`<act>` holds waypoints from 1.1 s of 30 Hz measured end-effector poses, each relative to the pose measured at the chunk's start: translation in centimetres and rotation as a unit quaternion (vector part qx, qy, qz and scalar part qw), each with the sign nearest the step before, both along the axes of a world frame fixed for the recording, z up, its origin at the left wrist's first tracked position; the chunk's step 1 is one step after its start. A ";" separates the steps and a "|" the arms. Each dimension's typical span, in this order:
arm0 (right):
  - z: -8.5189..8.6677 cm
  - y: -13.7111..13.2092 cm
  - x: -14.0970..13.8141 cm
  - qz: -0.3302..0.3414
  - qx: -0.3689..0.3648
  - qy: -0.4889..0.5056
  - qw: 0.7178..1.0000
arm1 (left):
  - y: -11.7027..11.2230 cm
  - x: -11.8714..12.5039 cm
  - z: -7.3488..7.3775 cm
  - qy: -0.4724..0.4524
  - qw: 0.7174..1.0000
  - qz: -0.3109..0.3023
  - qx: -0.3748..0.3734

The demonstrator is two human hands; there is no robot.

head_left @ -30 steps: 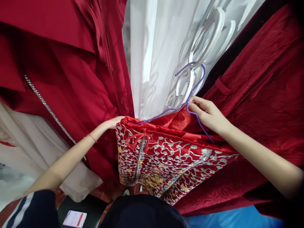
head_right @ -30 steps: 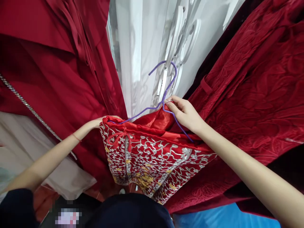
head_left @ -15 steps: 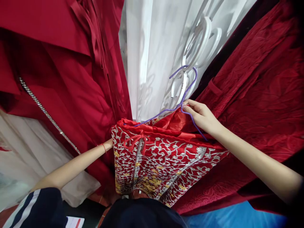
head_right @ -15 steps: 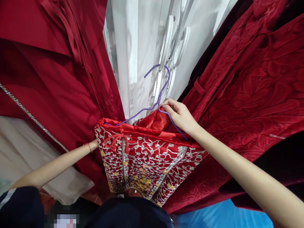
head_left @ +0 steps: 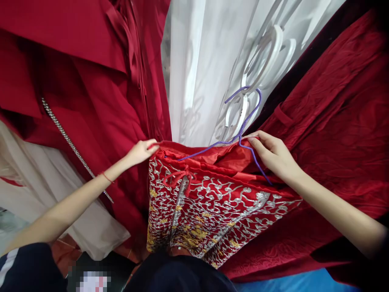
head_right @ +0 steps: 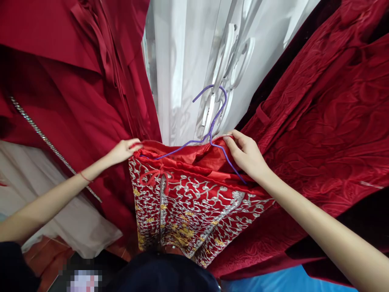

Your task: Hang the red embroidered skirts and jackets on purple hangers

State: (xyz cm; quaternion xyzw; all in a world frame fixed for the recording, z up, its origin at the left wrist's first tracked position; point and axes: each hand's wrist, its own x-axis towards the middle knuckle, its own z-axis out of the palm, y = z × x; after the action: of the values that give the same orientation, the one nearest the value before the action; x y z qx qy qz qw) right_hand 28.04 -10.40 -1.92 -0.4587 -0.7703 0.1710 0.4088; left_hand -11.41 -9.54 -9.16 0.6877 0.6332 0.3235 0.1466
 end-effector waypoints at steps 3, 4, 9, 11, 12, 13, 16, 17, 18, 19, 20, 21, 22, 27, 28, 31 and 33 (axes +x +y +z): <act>-0.5 0.5 0.1 -0.014 0.013 0.015 1.000 | -0.1 -1.0 2.0 0.080 0.990 0.045 0.110; -0.7 0.8 0.0 -0.019 0.019 0.017 0.999 | -0.4 -1.0 2.2 0.118 0.982 0.066 0.134; -1.2 1.4 -0.6 -0.031 0.047 0.026 0.998 | -1.4 -0.2 0.9 0.279 0.936 0.136 0.169; -1.1 1.1 -0.8 -0.032 0.027 0.045 0.998 | -1.3 -0.3 0.2 0.311 0.924 0.134 0.179; -1.0 0.8 -0.9 -0.028 0.007 0.059 0.998 | -1.3 -0.4 0.0 0.324 0.920 0.125 0.181; -0.9 0.6 -1.0 -0.020 -0.017 0.074 0.997 | -1.3 -0.5 -0.2 0.336 0.917 0.118 0.181; -0.7 0.1 -1.1 0.009 -0.089 0.111 0.990 | -2.0 -0.5 -0.2 0.348 0.914 0.107 0.180; -0.7 0.1 -1.0 0.013 -0.103 0.115 0.988 | -2.4 -0.3 -0.1 0.341 0.916 0.102 0.183; -0.7 0.1 -1.0 0.016 -0.109 0.114 0.987 | -2.9 0.0 0.0 0.329 0.920 0.097 0.190; -0.8 0.2 -0.9 0.018 -0.113 0.115 0.987 | -3.3 0.3 0.1 0.313 0.925 0.090 0.197; -0.9 0.3 -0.9 0.022 -0.117 0.122 0.985 | -3.7 0.7 0.2 0.296 0.929 0.081 0.205; -1.0 0.5 -0.9 0.031 -0.127 0.137 0.982 | -4.1 1.0 0.3 0.279 0.934 0.070 0.211; -1.1 0.5 -1.0 0.043 -0.143 0.156 0.976 | -4.3 1.3 0.3 0.264 0.939 0.054 0.214; -1.5 0.6 -1.8 0.063 -0.235 0.212 0.947 | -4.3 1.1 0.9 0.169 0.969 -0.047 0.174; -1.6 0.7 -1.7 0.060 -0.235 0.205 0.948 | -4.3 0.7 1.2 0.144 0.975 -0.067 0.155; -1.6 0.8 -0.9 0.041 -0.172 0.152 0.972 | -4.9 -0.7 2.6 0.109 0.983 -0.113 0.092; -1.4 0.9 -0.1 0.012 -0.080 0.086 0.993 | -5.5 -1.5 3.9 0.152 0.981 -0.099 0.063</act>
State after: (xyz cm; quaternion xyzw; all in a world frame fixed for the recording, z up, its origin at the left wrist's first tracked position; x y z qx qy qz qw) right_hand 27.97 -9.49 -3.36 -0.4645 -0.7214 0.2755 0.4335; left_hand -12.94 -15.05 -5.29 0.7960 0.5554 0.2379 0.0363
